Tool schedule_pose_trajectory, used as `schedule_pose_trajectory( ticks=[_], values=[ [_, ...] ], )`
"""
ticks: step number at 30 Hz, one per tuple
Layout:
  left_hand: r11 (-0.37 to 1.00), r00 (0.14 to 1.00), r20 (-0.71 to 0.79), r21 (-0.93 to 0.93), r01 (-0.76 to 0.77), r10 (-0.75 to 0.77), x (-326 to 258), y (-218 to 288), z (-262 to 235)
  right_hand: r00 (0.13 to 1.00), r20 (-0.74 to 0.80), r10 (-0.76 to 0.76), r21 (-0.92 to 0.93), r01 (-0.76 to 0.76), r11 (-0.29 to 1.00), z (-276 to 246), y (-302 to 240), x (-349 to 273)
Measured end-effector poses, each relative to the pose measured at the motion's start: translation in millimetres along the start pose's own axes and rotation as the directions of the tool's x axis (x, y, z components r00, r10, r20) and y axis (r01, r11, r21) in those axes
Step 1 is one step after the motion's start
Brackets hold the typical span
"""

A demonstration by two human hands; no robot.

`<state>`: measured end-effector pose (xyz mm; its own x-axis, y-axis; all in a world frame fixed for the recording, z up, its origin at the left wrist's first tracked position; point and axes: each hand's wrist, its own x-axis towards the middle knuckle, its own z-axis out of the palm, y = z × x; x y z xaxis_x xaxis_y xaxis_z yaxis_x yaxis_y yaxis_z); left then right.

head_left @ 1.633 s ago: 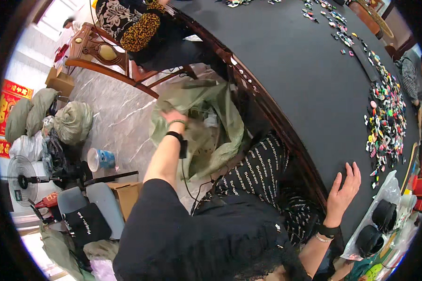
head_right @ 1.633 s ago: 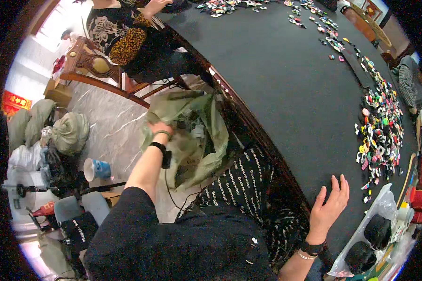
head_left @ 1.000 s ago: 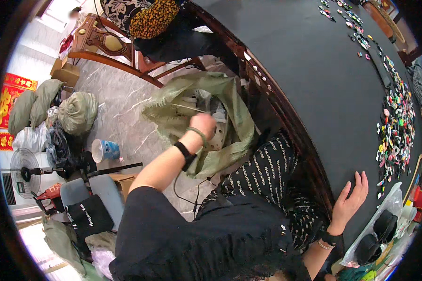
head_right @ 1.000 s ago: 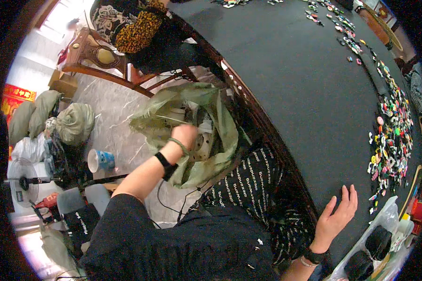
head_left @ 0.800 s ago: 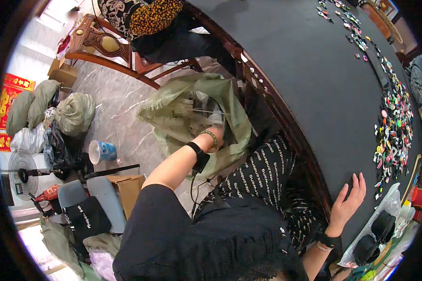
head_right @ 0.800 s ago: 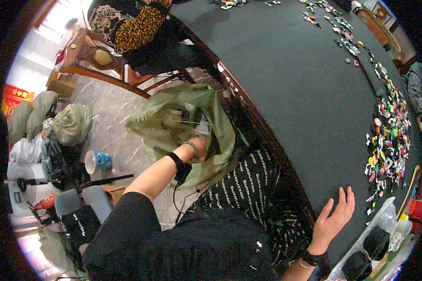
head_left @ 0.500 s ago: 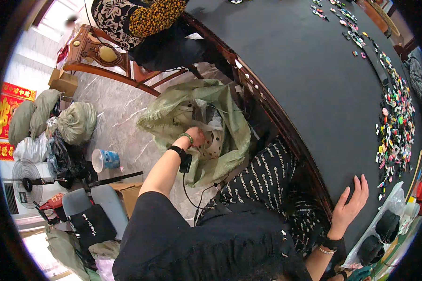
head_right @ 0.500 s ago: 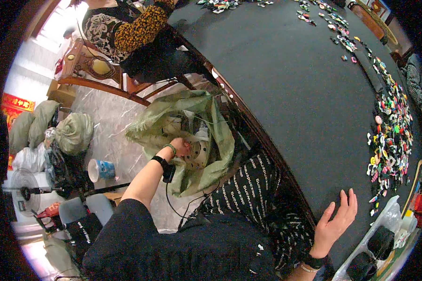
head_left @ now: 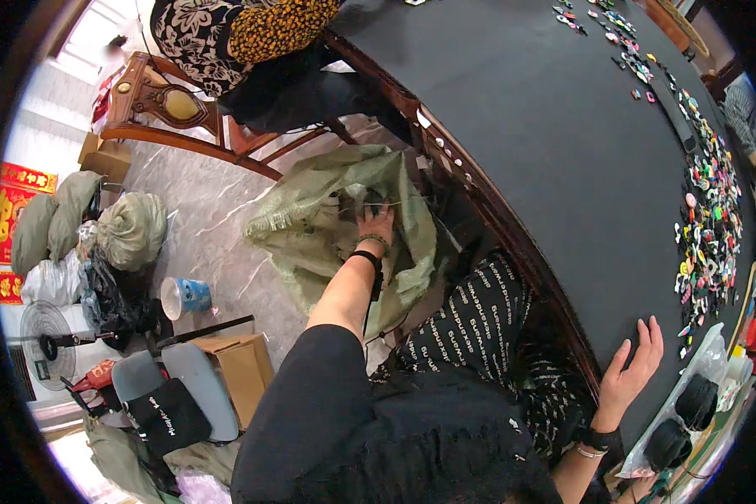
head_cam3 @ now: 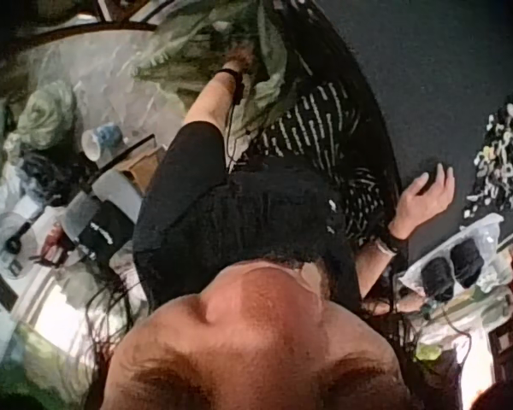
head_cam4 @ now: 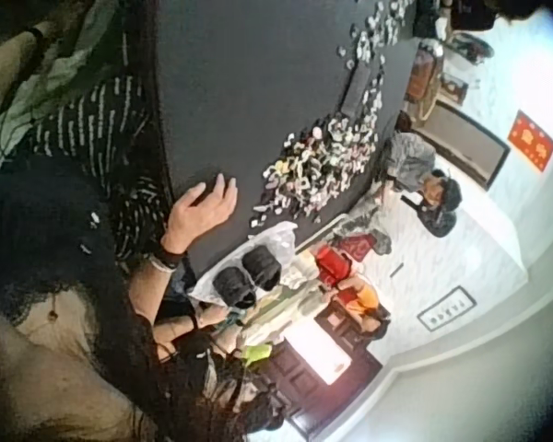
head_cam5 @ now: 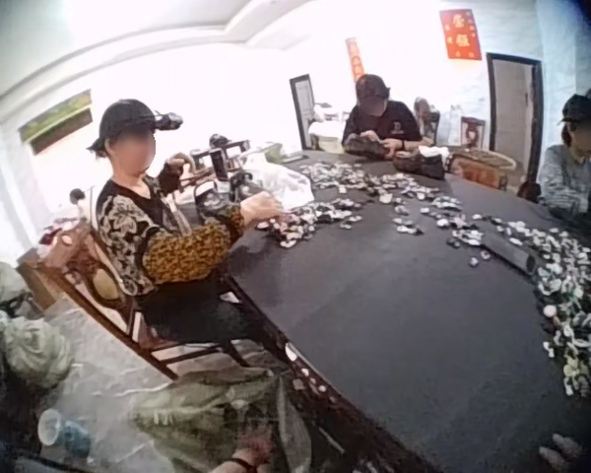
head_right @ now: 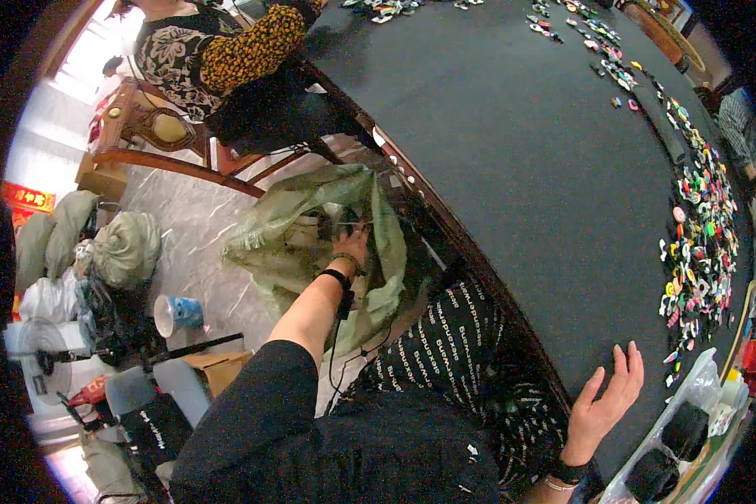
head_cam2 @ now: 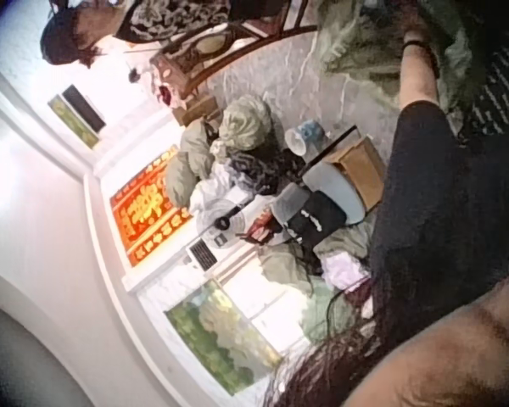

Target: Insert decorative charms into the holes of foam clogs.

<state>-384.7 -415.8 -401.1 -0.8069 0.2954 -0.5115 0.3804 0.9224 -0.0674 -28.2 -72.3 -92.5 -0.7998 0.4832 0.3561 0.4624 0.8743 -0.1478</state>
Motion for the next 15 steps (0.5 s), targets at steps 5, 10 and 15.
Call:
schedule_pose_trajectory(
  ticks=[5,10,15],
  values=[
    [0.958,0.973,-0.133,-0.244,0.154,-0.190,-7.4,-17.8,20.0,1.000,0.009,0.017,-0.001,-0.017,1.000,-0.4,-3.3,3.1],
    [0.923,0.967,-0.117,-0.343,0.173,-0.225,3.0,-28.6,24.8,1.000,0.009,0.014,-0.013,-0.014,1.000,0.2,-1.0,2.4],
    [0.986,0.988,-0.075,-0.105,0.130,-0.138,-13.9,0.4,-28.9,1.000,0.012,0.023,-0.009,-0.023,1.000,-0.7,-1.6,0.2]
  ],
)
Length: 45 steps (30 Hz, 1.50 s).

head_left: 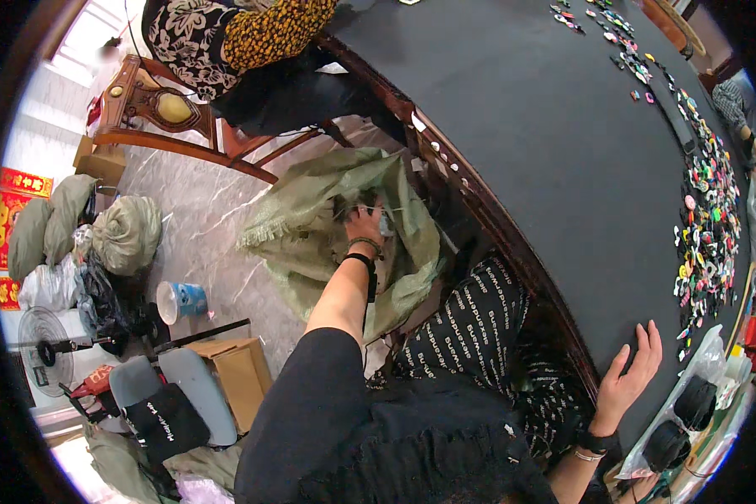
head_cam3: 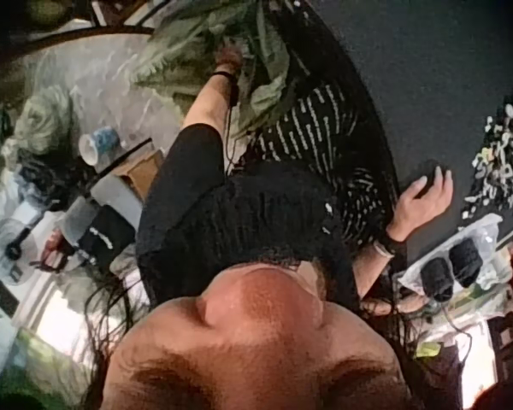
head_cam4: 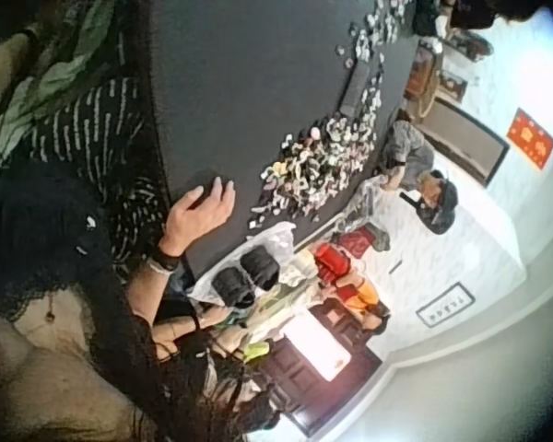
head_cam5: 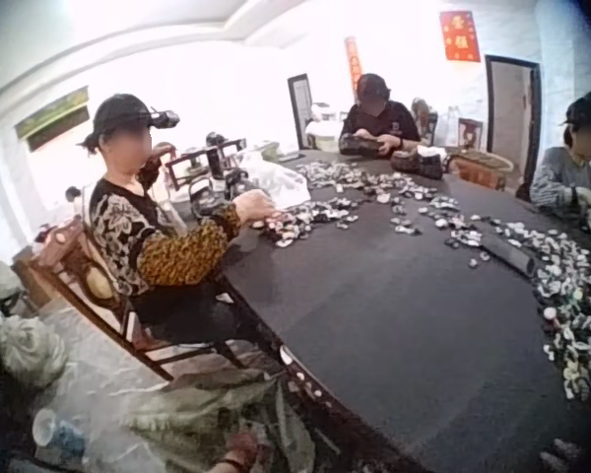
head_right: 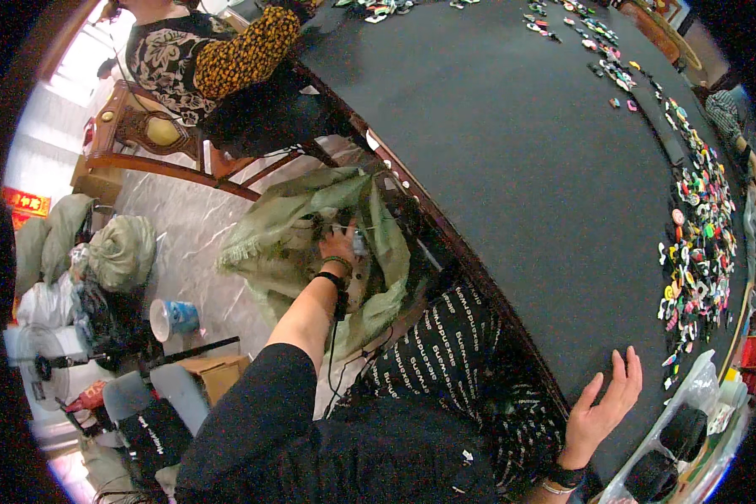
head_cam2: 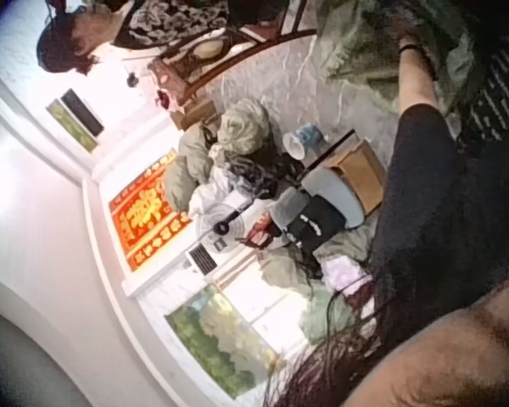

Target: Insert decorative charms into the holes of foam clogs.

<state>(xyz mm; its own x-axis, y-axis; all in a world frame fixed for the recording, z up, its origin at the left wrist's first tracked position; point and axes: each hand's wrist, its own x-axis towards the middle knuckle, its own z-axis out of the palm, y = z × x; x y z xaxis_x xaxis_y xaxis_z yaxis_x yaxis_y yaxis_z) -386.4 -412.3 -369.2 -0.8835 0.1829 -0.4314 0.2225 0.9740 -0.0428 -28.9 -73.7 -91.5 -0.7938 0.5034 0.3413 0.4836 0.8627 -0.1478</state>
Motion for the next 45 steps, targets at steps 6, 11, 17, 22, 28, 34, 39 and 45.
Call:
schedule_pose_trajectory(
  ticks=[6,11,17,22,28,34,39,45],
  values=[
    [0.994,0.998,-0.009,-0.096,0.054,-0.055,29.0,5.9,16.7,1.000,-0.002,0.014,0.012,-0.014,1.000,0.7,-2.5,0.3],
    [0.941,0.997,-0.015,-0.332,0.070,-0.080,40.4,-20.5,17.4,1.000,-0.008,0.004,0.006,-0.004,1.000,0.3,-1.4,1.6],
    [0.928,0.948,-0.304,-0.373,-0.026,-0.096,5.1,-63.6,29.7,1.000,-0.017,0.004,0.015,-0.004,1.000,1.2,0.0,1.8],
    [0.887,0.843,-0.521,-0.443,-0.132,-0.135,-35.5,-67.4,-3.3,1.000,-0.030,-0.001,0.028,0.002,1.000,1.6,-0.1,1.5],
    [0.877,0.740,-0.673,-0.368,-0.308,-0.022,-108.1,-76.2,-111.7,0.999,-0.047,-0.019,0.029,0.021,0.999,1.9,1.1,-0.8],
    [0.732,0.924,-0.319,-0.576,-0.364,0.208,-186.5,-96.6,-254.9,0.998,-0.064,-0.013,0.035,0.015,0.999,3.2,4.5,-3.3],
    [0.557,0.917,-0.290,-0.729,-0.398,0.275,-265.7,-77.1,-355.6,0.995,-0.092,-0.026,0.042,0.030,0.999,0.0,6.7,-6.6],
    [0.270,0.732,-0.676,-0.692,-0.669,0.079,-295.2,-34.8,-436.4,0.993,-0.120,-0.008,0.076,0.018,0.997,-2.6,7.7,-7.6]
  ],
)
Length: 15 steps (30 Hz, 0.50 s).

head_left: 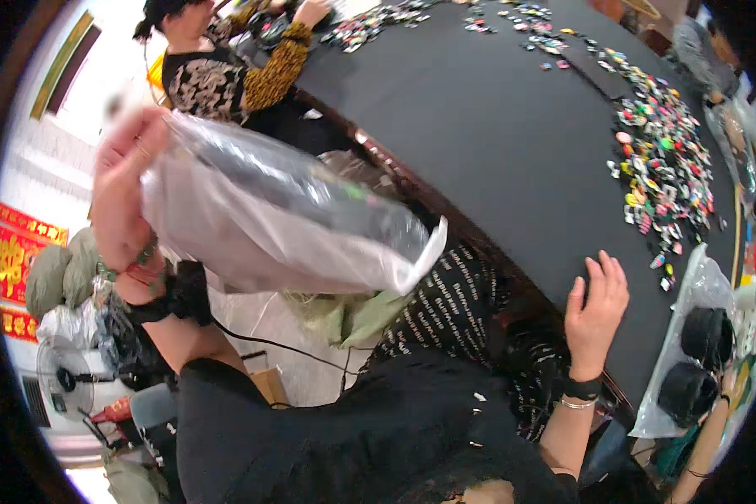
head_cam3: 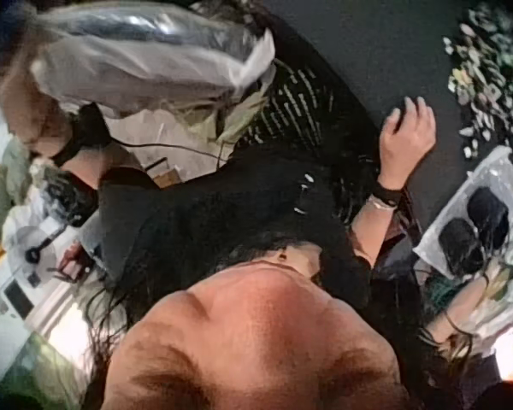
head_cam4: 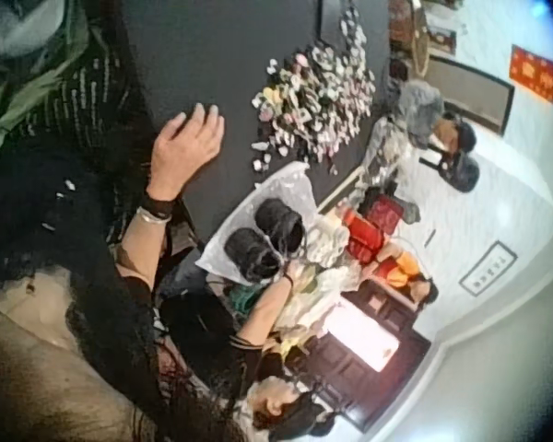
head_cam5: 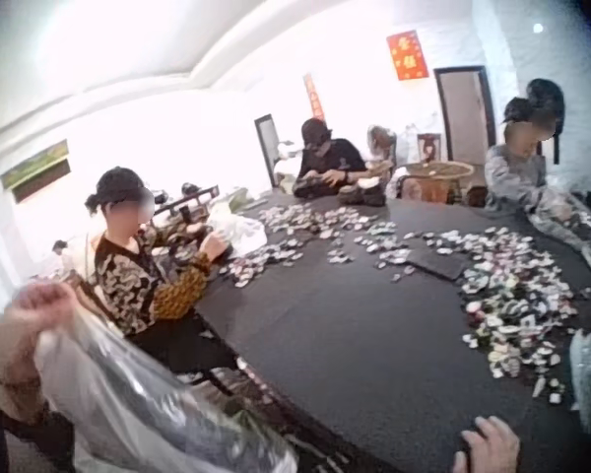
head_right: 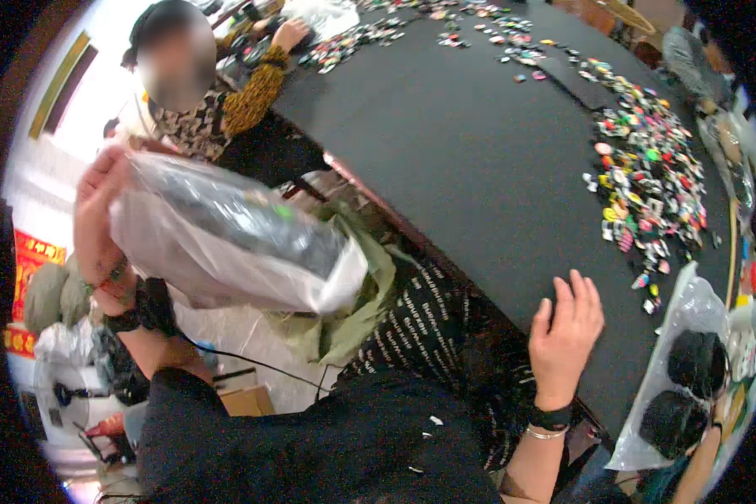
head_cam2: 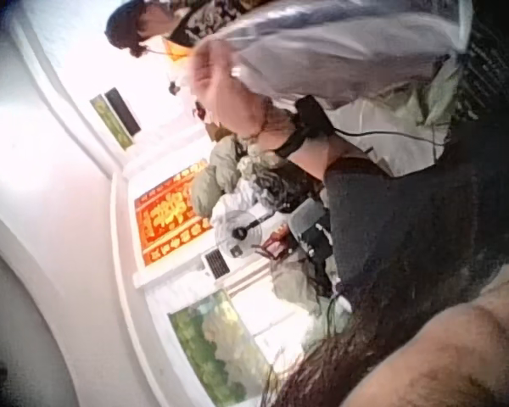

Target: Insert decorative charms into the holes of foam clogs.

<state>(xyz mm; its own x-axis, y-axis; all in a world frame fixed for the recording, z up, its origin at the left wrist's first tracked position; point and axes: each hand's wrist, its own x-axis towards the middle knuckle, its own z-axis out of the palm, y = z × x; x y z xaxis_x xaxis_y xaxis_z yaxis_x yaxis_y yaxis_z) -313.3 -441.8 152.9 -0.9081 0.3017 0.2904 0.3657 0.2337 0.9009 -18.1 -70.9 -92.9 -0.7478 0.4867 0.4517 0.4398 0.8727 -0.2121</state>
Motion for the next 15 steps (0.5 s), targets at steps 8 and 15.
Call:
schedule_pose_trajectory(
  ticks=[8,15],
  values=[
    [0.891,0.856,-0.295,-0.028,-0.452,0.425,16.8,54.8,128.6,0.998,-0.062,0.028,0.104,-0.021,0.994,-3.0,-1.4,0.4],
    [0.803,0.732,0.395,-0.023,-0.595,0.555,-72.2,-38.2,283.3,0.997,-0.081,0.013,0.105,-0.004,0.994,-5.7,-1.6,1.5]
  ],
)
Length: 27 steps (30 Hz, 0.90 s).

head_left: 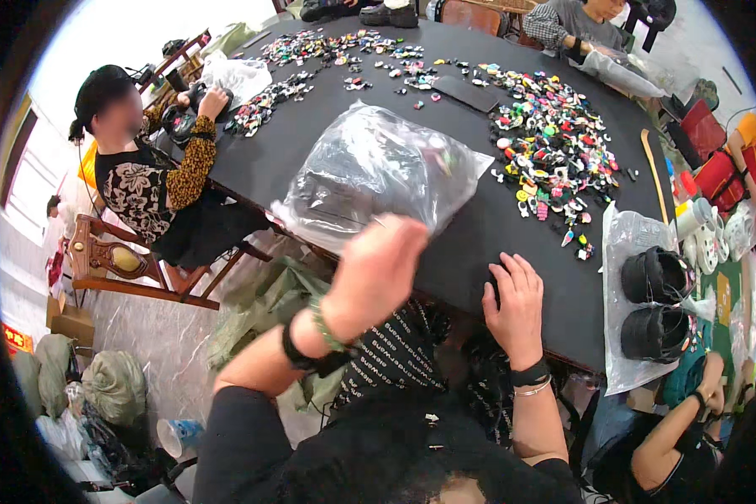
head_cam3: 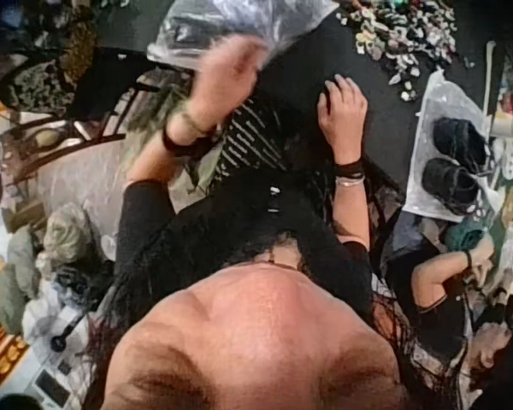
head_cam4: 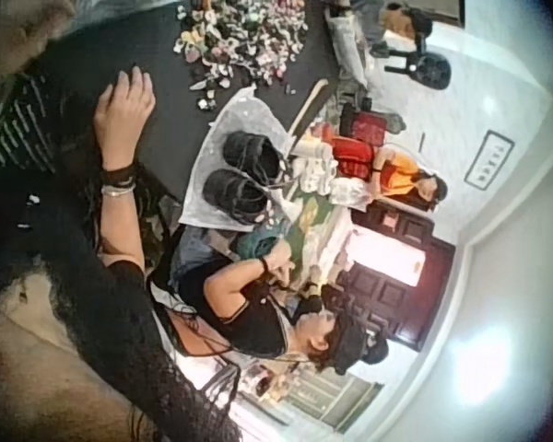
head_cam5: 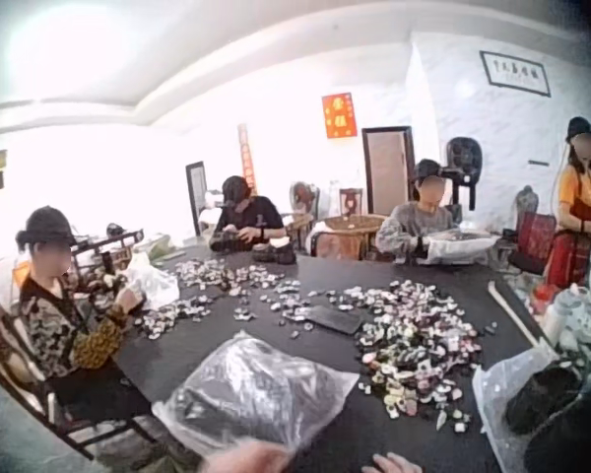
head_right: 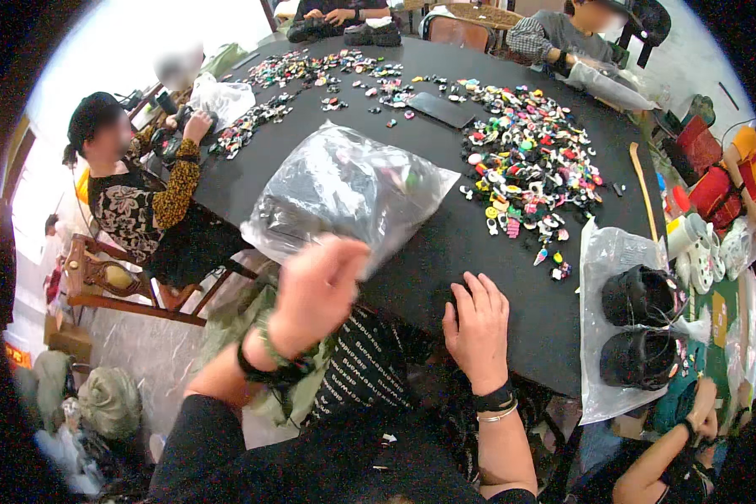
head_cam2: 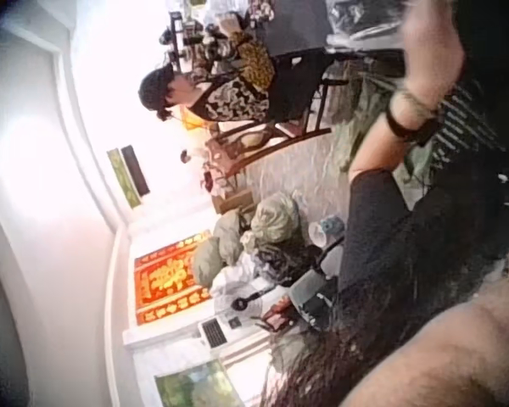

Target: Insert decorative charms into the holes of foam clogs.

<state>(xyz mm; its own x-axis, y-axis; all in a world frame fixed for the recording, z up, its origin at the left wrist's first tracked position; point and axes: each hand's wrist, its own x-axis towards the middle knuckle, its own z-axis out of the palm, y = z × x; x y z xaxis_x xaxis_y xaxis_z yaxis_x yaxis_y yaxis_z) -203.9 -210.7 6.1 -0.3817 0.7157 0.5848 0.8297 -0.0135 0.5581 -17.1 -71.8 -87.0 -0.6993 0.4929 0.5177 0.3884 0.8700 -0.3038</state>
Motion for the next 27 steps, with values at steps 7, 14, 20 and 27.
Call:
schedule_pose_trajectory(
  ticks=[7,14,20,27],
  values=[
    [0.991,0.995,0.081,-0.124,-0.054,0.064,-39.9,2.2,61.9,1.000,0.011,-0.001,-0.004,0.001,1.000,-1.6,-0.3,-1.1],
    [0.976,0.999,0.032,-0.215,-0.029,0.036,-44.7,8.5,65.6,1.000,0.011,-0.001,0.004,0.001,1.000,0.3,-0.6,-3.3],
    [0.946,0.991,0.019,-0.302,-0.119,0.131,-46.5,14.5,61.5,0.898,0.358,0.254,0.862,-0.423,0.280,-6.5,-30.5,-6.9],
    [0.971,0.929,-0.332,0.219,-0.094,0.165,-49.1,-30.0,-9.0,0.890,0.372,0.264,0.745,-0.456,0.487,1.4,-27.0,-3.1]
  ],
)
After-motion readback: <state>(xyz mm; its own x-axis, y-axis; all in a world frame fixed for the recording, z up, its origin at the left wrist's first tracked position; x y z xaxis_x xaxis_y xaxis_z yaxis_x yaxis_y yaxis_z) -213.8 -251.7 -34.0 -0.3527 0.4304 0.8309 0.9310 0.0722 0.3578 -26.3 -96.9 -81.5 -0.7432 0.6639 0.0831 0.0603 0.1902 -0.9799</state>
